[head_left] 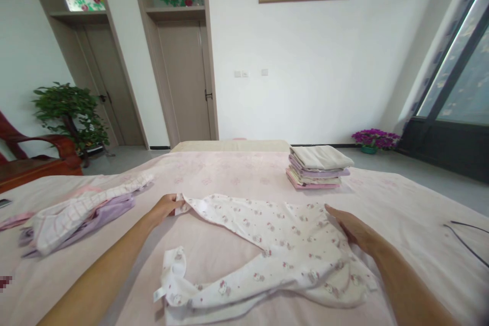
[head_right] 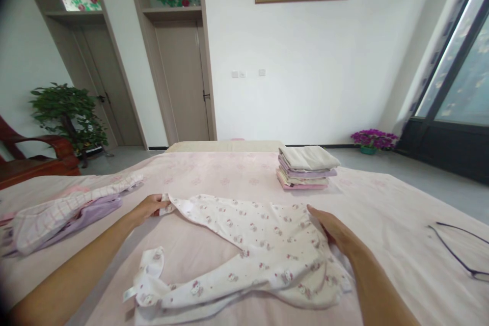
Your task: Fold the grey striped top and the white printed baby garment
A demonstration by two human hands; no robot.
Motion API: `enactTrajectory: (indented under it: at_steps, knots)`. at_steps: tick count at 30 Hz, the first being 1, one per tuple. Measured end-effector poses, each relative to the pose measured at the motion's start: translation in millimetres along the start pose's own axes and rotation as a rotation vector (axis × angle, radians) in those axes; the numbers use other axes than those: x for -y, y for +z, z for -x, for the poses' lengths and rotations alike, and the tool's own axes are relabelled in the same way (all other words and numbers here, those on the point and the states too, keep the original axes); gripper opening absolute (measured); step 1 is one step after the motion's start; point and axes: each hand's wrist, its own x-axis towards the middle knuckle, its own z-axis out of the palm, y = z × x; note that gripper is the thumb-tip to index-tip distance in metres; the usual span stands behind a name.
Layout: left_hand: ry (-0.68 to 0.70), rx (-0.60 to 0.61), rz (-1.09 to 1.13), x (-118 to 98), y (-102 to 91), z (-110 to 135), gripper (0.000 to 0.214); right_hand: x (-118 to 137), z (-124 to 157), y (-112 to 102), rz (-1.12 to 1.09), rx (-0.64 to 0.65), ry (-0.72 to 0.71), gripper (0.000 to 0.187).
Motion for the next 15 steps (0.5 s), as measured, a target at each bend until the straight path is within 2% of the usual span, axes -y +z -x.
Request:
enactTrajectory:
  at_steps: [3,5,8,11,15]
  knots:
    - [0.118,-0.075,-0.019,-9,-12.6,-11,0.025,6,-14,5,-0.018,0.079,0.088,0.034]
    - [0.228,-0.132,-0.037,-16,-26.5,-21,0.022,4,-21,9,-0.058,0.084,0.049,0.037]
    - [0.374,-0.093,-0.264,-15,-45.7,-33,0.015,-7,-29,10,-0.007,0.033,0.019,0.037]
    - [0.311,-0.008,-0.539,0,-52.4,-37,0.016,-18,-33,6,0.125,-0.029,0.026,0.039]
    - [0.121,-0.106,-0.629,20,-42.0,-41,0.015,-17,-36,3,0.162,-0.032,0.041,0.041]
